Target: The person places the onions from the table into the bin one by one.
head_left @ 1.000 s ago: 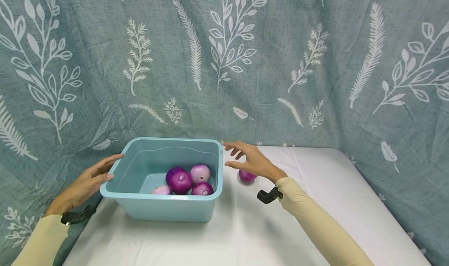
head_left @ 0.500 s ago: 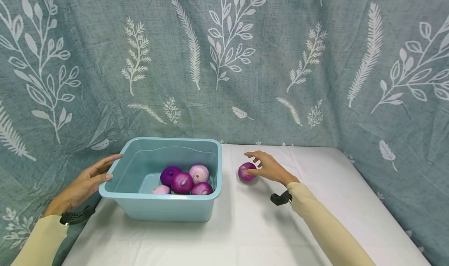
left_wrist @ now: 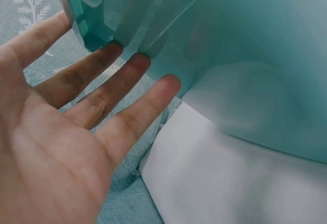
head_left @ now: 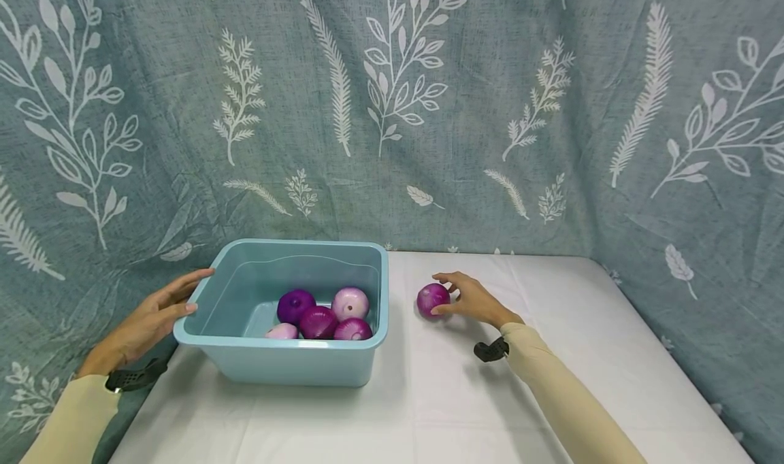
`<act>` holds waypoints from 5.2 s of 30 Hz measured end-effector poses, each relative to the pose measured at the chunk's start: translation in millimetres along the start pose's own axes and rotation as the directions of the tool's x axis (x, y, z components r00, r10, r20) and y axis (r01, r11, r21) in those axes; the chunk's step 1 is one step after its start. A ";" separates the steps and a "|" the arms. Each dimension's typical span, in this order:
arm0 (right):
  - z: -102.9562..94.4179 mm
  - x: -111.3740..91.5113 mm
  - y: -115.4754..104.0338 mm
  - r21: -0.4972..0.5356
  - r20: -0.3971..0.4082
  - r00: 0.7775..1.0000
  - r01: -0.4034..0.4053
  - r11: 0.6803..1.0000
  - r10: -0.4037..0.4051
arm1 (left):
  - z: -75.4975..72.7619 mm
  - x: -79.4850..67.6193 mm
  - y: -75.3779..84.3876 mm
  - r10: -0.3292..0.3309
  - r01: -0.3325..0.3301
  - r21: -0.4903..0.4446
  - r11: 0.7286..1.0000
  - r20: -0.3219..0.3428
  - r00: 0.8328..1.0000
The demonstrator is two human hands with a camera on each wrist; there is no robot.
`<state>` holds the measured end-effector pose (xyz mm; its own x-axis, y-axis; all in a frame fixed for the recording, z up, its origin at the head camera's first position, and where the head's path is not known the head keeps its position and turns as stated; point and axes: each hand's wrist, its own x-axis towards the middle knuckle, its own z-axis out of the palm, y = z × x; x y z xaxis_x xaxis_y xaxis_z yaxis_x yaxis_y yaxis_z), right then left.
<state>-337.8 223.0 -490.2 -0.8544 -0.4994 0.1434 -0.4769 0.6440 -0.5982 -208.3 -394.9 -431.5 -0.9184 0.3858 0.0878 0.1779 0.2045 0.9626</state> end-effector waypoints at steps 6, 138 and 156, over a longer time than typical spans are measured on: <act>3.0 -0.2 3.4 0.011 -0.002 1.000 0.003 1.000 -0.003 | -2.4 0.4 -1.0 0.026 -0.026 0.016 1.000 0.028 0.999; -16.2 25.4 -157.6 0.190 -0.071 0.915 0.403 0.895 -0.396 | 2.8 3.0 4.4 -0.009 0.009 0.016 1.000 -0.007 1.000; -32.8 9.1 -130.1 0.053 -0.111 0.907 0.414 0.909 -0.407 | -1.2 5.0 13.0 -0.035 0.036 0.089 0.995 -0.017 0.999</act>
<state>-290.3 153.7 -385.2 -0.6039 -0.6502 0.4610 -0.7761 0.3481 -0.5258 -211.0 -391.4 -418.2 -0.9299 0.3631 0.0586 0.1754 0.2978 0.9384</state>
